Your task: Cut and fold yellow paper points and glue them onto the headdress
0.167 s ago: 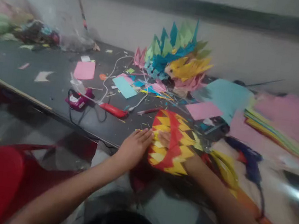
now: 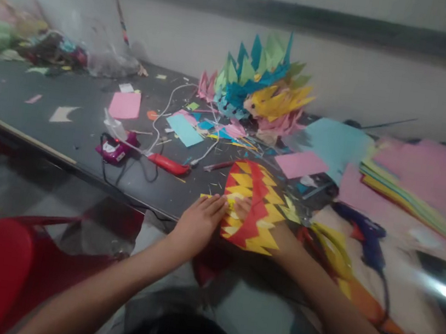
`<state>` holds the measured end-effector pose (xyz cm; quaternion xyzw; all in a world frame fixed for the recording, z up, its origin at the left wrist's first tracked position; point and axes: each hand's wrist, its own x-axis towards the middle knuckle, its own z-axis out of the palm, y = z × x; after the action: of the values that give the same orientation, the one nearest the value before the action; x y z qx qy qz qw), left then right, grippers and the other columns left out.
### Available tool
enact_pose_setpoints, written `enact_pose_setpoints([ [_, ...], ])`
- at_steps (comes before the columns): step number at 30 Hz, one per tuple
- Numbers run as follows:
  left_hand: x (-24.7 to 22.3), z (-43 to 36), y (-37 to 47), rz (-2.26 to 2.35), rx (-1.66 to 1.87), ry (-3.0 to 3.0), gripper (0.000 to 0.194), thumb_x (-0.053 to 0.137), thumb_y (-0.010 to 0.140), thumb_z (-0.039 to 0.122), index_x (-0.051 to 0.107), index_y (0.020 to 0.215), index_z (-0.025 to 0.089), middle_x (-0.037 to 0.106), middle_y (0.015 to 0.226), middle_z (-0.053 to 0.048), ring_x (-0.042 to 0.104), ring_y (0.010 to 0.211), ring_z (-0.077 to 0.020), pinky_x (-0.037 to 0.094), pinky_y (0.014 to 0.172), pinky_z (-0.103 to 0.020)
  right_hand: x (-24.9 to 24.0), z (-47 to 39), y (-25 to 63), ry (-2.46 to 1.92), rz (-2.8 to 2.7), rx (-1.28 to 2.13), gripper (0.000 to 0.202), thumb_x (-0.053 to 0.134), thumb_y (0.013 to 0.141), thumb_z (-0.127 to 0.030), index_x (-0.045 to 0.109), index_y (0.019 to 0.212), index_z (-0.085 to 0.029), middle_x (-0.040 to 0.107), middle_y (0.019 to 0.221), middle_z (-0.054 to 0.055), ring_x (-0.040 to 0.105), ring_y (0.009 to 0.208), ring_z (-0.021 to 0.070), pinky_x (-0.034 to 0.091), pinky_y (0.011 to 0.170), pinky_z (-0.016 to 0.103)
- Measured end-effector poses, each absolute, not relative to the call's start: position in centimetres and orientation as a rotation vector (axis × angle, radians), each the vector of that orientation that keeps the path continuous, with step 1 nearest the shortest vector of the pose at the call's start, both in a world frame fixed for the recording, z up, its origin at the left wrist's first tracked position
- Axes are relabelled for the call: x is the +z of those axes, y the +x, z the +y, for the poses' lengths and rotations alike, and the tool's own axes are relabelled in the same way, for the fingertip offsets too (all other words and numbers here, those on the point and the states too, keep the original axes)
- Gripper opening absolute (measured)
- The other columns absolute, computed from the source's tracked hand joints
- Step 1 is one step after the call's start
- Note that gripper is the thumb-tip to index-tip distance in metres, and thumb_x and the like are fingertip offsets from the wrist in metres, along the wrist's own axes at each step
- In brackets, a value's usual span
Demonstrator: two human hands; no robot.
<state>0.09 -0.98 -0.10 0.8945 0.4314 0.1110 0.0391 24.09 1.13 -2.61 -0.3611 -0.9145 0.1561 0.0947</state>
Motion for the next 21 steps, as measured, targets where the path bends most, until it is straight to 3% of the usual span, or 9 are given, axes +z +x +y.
enact_pose_setpoints([
  [8,0.1,-1.6,-0.1,1.297,0.35,2.708,0.041,0.039,0.088,0.014,0.045,0.128,0.015,0.048,0.135,-0.008,0.041,0.125,-0.0182,0.03,0.105,-0.037,1.1,-0.2,22.3,-1.034,-2.816,0.184,0.033,0.035,0.088,-0.03,0.067,0.096,-0.023,0.07,0.093,0.007,0.06,0.097,0.0211,0.038,0.096,0.035],
  [14,0.1,-1.9,-0.1,1.282,0.431,2.637,0.04,0.04,0.087,0.011,0.047,0.126,0.017,0.052,0.131,-0.006,0.045,0.119,-0.0168,0.03,0.104,-0.038,0.5,-0.4,22.9,-1.053,-2.842,0.154,0.029,0.042,0.083,-0.025,0.066,0.067,-0.022,0.068,0.064,0.004,0.063,0.069,0.0185,0.039,0.092,0.034],
  [19,-0.1,-2.4,-0.1,1.275,0.476,2.616,0.04,0.041,0.085,0.008,0.05,0.123,0.017,0.055,0.126,-0.006,0.049,0.113,-0.0179,0.029,0.104,-0.041,1.5,-0.9,22.6,-0.998,-2.806,0.1,0.029,0.04,0.086,-0.024,0.068,0.081,-0.022,0.071,0.083,0.005,0.063,0.085,0.0182,0.042,0.086,0.032],
  [21,-0.1,-2.3,-0.2,1.253,0.512,2.618,0.038,0.041,0.086,0.008,0.051,0.121,0.017,0.057,0.123,-0.006,0.051,0.11,-0.0177,0.031,0.103,-0.041,1.8,-1.1,22.4,-0.979,-2.77,0.086,0.03,0.038,0.086,-0.024,0.068,0.085,-0.022,0.071,0.082,0.004,0.064,0.083,0.018,0.044,0.081,0.031],
])
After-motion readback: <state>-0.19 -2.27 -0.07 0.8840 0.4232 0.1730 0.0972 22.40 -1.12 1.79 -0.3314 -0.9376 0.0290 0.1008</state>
